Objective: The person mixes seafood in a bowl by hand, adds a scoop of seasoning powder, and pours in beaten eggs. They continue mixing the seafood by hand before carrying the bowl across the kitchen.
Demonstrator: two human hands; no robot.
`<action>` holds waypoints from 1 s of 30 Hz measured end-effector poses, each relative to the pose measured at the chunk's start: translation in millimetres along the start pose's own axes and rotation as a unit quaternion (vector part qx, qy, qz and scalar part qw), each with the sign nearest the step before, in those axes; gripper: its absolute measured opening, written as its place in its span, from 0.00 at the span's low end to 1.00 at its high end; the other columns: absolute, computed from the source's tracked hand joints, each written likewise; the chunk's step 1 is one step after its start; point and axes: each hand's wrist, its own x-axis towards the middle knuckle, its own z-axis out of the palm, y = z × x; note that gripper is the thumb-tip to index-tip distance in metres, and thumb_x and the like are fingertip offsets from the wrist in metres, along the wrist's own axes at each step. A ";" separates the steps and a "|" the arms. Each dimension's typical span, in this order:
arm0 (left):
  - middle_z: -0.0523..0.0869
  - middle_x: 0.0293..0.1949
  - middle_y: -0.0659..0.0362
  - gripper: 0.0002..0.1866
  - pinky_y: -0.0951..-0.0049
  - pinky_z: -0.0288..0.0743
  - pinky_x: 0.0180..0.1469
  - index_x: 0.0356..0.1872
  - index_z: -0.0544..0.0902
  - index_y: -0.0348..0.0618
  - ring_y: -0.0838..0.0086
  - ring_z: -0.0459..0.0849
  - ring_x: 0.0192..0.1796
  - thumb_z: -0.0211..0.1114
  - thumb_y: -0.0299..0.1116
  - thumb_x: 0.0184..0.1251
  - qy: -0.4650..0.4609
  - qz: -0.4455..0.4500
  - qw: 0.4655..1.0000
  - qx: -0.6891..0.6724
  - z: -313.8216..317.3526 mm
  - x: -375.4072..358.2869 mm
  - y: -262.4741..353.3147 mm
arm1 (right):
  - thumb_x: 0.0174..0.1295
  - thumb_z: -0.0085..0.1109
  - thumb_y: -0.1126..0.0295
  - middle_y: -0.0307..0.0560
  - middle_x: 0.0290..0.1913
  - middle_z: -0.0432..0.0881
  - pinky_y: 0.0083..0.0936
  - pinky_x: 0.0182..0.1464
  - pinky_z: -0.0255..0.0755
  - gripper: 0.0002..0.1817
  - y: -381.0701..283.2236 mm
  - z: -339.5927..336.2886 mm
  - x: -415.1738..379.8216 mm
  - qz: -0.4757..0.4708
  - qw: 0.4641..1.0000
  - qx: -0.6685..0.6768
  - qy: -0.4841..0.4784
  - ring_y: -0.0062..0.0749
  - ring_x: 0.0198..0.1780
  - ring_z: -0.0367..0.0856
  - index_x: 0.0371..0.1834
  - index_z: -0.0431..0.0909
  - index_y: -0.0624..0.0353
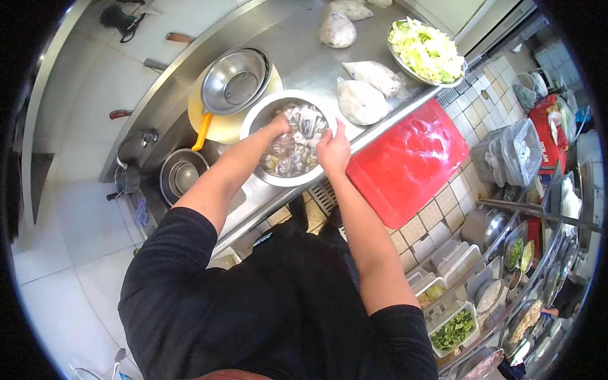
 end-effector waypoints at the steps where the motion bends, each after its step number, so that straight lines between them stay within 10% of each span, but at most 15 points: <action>1: 0.85 0.58 0.46 0.32 0.61 0.79 0.60 0.60 0.81 0.42 0.57 0.83 0.62 0.74 0.39 0.50 0.007 -0.007 1.000 -0.028 16.8 21.0 -24.2 | 0.69 0.52 0.64 0.68 0.41 0.85 0.55 0.51 0.73 0.24 -0.5 -0.1 -0.6 0.002 1.000 0.006 -0.001 0.67 0.46 0.82 0.69 0.68 0.52; 7: 0.83 0.58 0.39 0.35 0.63 0.74 0.63 0.60 0.78 0.27 0.56 0.83 0.60 0.72 0.44 0.54 -0.135 -0.119 0.973 -0.143 -82.2 -140.2 55.0 | 0.70 0.51 0.64 0.67 0.42 0.85 0.54 0.52 0.72 0.24 3.1 1.8 -0.9 -0.010 1.000 0.002 0.009 0.66 0.47 0.82 0.69 0.68 0.52; 12: 0.63 0.75 0.46 0.51 0.54 0.70 0.68 0.74 0.63 0.47 0.46 0.71 0.69 0.79 0.44 0.46 -0.009 0.145 0.969 0.200 -104.4 -216.8 85.7 | 0.70 0.51 0.64 0.67 0.42 0.85 0.53 0.52 0.72 0.24 -2.0 -2.1 -0.7 0.003 1.000 0.002 -0.002 0.66 0.47 0.82 0.69 0.68 0.52; 16: 0.54 0.79 0.51 0.59 0.34 0.62 0.69 0.77 0.59 0.70 0.39 0.61 0.74 0.82 0.45 0.38 0.032 0.344 0.842 0.413 -107.3 -218.0 104.5 | 0.70 0.51 0.64 0.67 0.43 0.85 0.53 0.52 0.72 0.24 1.8 1.3 0.2 -0.005 1.000 0.005 0.000 0.66 0.47 0.81 0.69 0.68 0.52; 19: 0.52 0.80 0.51 0.61 0.26 0.55 0.70 0.77 0.60 0.74 0.41 0.54 0.78 0.84 0.55 0.35 0.009 0.310 0.844 0.437 -76.2 -182.3 107.8 | 0.69 0.51 0.65 0.67 0.43 0.85 0.53 0.53 0.71 0.24 2.6 1.4 0.0 -0.004 1.000 0.003 -0.004 0.66 0.48 0.81 0.69 0.67 0.53; 25: 0.83 0.59 0.44 0.33 0.50 0.78 0.59 0.63 0.80 0.53 0.50 0.81 0.63 0.73 0.35 0.50 -0.059 0.099 0.954 0.277 -32.4 -104.8 107.0 | 0.69 0.51 0.65 0.68 0.44 0.84 0.54 0.53 0.71 0.24 5.0 3.6 1.2 -0.014 1.000 0.001 0.001 0.67 0.49 0.81 0.69 0.67 0.55; 28: 0.88 0.47 0.44 0.25 0.59 0.83 0.52 0.54 0.85 0.42 0.49 0.87 0.52 0.70 0.32 0.50 0.079 0.047 0.986 0.137 -31.6 -103.6 102.2 | 0.69 0.51 0.65 0.68 0.45 0.84 0.54 0.54 0.71 0.24 2.6 1.8 0.6 -0.004 1.000 0.000 -0.001 0.66 0.49 0.81 0.69 0.67 0.55; 30: 0.87 0.52 0.43 0.21 0.58 0.80 0.58 0.49 0.88 0.39 0.54 0.85 0.58 0.65 0.38 0.56 -0.031 0.050 0.983 0.175 -39.9 -91.4 95.6 | 0.70 0.51 0.65 0.68 0.45 0.84 0.53 0.54 0.71 0.24 2.8 0.5 -1.8 -0.003 1.000 -0.007 -0.002 0.66 0.49 0.81 0.69 0.67 0.55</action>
